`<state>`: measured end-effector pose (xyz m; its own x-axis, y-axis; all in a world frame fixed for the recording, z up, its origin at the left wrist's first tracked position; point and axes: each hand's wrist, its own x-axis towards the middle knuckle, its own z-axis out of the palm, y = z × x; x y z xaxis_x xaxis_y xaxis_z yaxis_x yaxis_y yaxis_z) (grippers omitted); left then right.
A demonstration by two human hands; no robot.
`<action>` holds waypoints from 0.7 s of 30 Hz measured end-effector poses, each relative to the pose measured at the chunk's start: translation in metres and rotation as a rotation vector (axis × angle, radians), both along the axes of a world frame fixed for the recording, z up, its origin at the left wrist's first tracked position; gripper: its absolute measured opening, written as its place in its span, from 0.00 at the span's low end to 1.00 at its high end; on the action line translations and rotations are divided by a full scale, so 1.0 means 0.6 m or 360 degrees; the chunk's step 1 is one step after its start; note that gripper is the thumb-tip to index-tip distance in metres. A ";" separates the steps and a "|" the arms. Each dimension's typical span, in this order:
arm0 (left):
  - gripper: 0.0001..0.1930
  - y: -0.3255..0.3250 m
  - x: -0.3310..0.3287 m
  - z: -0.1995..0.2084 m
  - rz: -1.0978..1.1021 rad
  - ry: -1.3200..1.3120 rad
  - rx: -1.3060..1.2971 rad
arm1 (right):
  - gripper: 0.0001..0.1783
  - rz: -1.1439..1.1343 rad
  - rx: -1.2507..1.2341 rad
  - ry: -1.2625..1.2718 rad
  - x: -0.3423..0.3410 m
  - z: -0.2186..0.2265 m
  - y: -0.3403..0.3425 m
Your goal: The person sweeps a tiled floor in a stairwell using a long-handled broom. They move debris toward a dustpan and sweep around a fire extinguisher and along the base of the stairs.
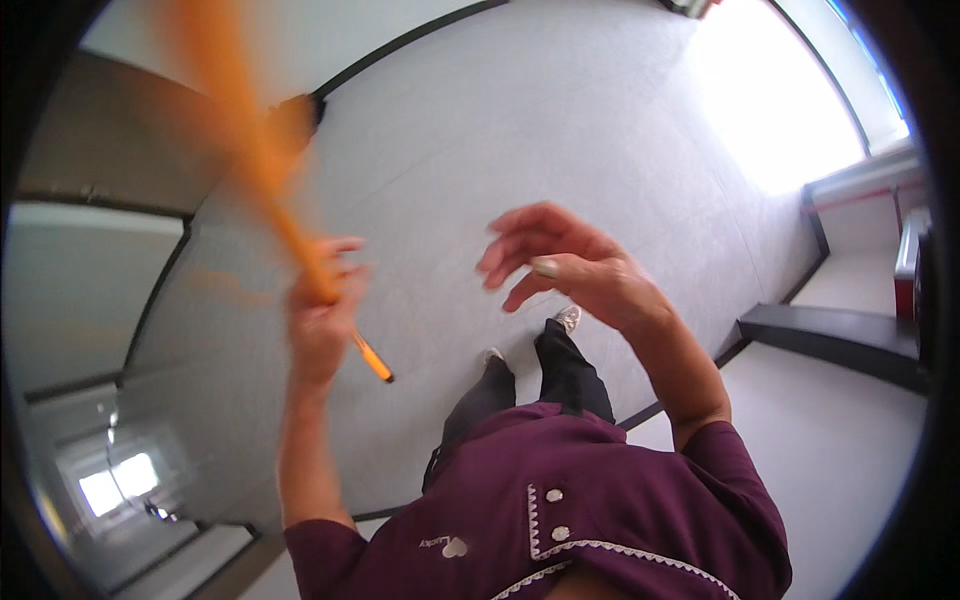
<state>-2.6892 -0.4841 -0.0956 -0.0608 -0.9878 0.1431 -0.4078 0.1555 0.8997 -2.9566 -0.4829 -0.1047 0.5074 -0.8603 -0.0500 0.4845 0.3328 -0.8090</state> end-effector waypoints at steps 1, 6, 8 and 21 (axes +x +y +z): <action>0.08 0.015 0.034 -0.039 -0.0105 -0.0063 0.0141 | 0.28 -0.0079 -0.0133 0.0009 0.035 0.016 0.007; 0.12 0.159 0.103 -0.234 -0.0186 -0.0601 0.0277 | 0.36 0.0097 -0.0258 0.0284 0.126 -0.005 0.056; 0.11 0.206 0.117 -0.264 -0.0229 -0.0711 0.0351 | 0.17 0.0300 0.0156 0.0299 0.151 -0.046 0.082; 0.18 0.347 0.233 -0.578 0.0524 -0.0931 0.0997 | 0.04 0.0679 -0.0208 0.0677 0.193 -0.086 0.127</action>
<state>-2.5496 -0.2761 -0.4426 0.3433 -0.8547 -0.3893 -0.7620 -0.4958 0.4166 -2.8409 -0.4067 -0.1566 0.7669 -0.5986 -0.2314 -0.0436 0.3111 -0.9494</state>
